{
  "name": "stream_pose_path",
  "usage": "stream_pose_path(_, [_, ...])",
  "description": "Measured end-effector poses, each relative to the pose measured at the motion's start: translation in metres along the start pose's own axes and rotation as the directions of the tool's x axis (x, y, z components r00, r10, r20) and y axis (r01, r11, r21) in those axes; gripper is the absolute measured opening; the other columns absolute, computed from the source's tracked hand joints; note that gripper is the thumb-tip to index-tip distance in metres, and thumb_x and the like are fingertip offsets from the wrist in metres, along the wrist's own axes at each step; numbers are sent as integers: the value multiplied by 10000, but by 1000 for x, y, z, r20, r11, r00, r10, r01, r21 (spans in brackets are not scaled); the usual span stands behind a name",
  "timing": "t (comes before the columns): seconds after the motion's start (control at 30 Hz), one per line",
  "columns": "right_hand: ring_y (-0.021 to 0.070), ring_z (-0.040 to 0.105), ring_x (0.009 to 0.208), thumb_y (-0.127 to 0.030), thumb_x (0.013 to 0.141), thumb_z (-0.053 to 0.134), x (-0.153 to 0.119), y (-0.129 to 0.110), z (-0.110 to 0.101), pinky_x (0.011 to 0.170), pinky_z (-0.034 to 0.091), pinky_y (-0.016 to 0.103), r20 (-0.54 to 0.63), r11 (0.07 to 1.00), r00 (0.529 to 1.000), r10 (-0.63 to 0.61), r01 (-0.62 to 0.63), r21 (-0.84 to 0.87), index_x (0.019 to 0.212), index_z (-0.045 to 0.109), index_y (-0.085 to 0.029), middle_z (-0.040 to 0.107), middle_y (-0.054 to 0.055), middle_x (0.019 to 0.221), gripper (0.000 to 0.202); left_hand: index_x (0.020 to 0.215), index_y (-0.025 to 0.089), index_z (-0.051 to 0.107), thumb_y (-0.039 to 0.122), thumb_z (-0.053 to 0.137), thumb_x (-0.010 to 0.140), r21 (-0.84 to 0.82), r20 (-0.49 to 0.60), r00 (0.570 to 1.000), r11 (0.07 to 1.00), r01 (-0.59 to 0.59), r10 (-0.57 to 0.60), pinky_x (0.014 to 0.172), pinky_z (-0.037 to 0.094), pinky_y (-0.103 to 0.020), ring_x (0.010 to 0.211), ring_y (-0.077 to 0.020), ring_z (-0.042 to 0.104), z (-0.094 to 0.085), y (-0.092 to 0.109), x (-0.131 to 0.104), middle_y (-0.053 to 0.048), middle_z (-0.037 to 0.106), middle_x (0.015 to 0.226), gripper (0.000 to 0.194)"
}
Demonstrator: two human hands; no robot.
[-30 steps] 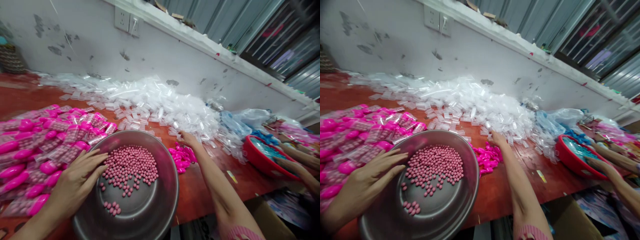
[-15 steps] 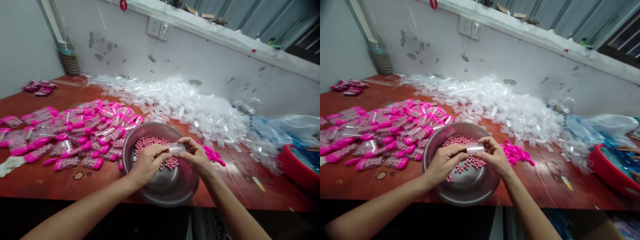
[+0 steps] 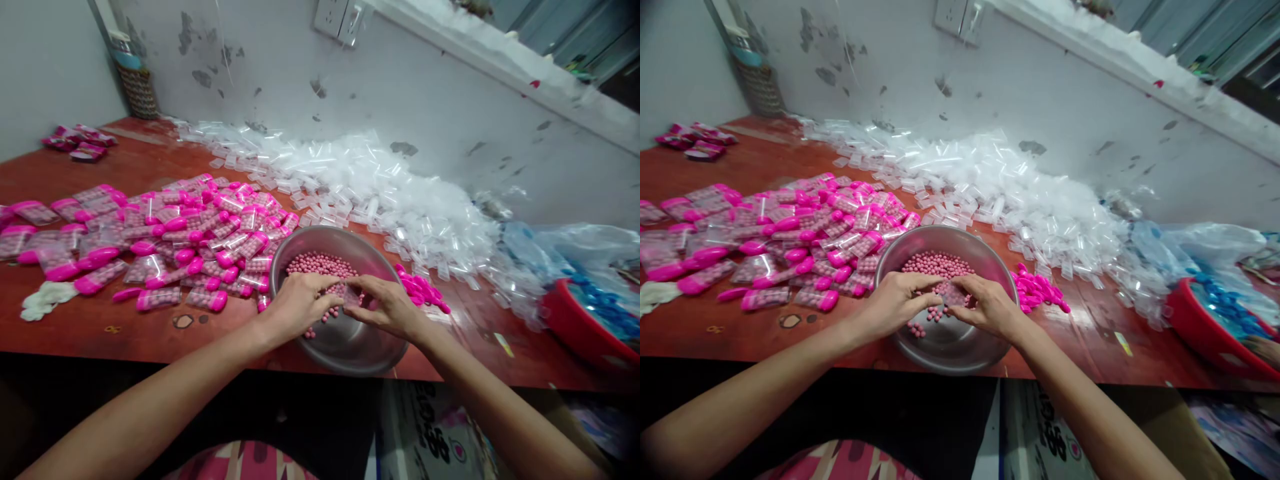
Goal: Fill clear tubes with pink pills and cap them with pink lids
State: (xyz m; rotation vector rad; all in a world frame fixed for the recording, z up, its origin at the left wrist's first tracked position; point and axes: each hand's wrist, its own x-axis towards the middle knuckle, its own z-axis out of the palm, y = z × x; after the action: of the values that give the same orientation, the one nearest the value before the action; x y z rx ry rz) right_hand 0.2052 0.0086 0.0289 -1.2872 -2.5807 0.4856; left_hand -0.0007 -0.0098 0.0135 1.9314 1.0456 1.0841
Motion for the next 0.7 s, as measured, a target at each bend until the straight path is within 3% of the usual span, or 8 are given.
stream_pose_path(0.07, [189, 603, 709, -334, 720, 581, 0, 1, 7, 640, 432, 275, 168, 979, 977, 133, -103, -174, 1013, 600, -177, 651, 83, 876, 333, 1065, 206, 620, 228, 574, 769, 44, -85, 996, 999, -13, 17, 860, 449, -290, 946, -192, 611, -9, -6, -1, -35, 666, 1042, 300])
stream_pose_path(0.13, [212, 613, 699, -301, 674, 598, 0, 0, 16, 589, 407, 261, 319, 914, 902, 291, -164, -371, 862, 645, -160, 666, 96, 791, 239, 1053, 184, 625, 233, 562, 781, 57, -140, 990, 998, -2, 10, 873, 445, -294, 954, -189, 609, -17, -14, -2, -51, 660, 1055, 282])
stream_pose_path(0.23, [232, 623, 648, -292, 614, 617, 4, -7, 33, 504, 369, 247, 404, 847, 812, 421, -192, -496, 701, 658, -145, 672, 124, 703, 176, 978, 162, 658, 217, 551, 789, 33, -169, 986, 999, 8, -2, 831, 466, -270, 888, -174, 632, -22, -22, -5, -52, 687, 979, 224])
stream_pose_path(0.4, [240, 626, 645, -339, 633, 596, 25, -16, 56, 487, 361, 252, 368, 851, 843, 393, -181, -493, 726, 661, -132, 675, 138, 709, 235, 934, 168, 673, 194, 550, 786, -33, -225, 974, 999, 14, -21, 795, 478, -257, 851, -163, 639, -22, -24, -7, -42, 699, 935, 194])
stream_pose_path(0.7, [238, 618, 736, -333, 690, 582, 72, -17, 81, 624, 421, 271, 255, 920, 929, 266, -166, -354, 851, 625, -114, 667, 137, 799, 275, 904, 162, 678, 162, 536, 788, -72, -292, 955, 997, 39, -58, 776, 480, -242, 825, -152, 642, -22, -28, -6, -37, 704, 893, 184])
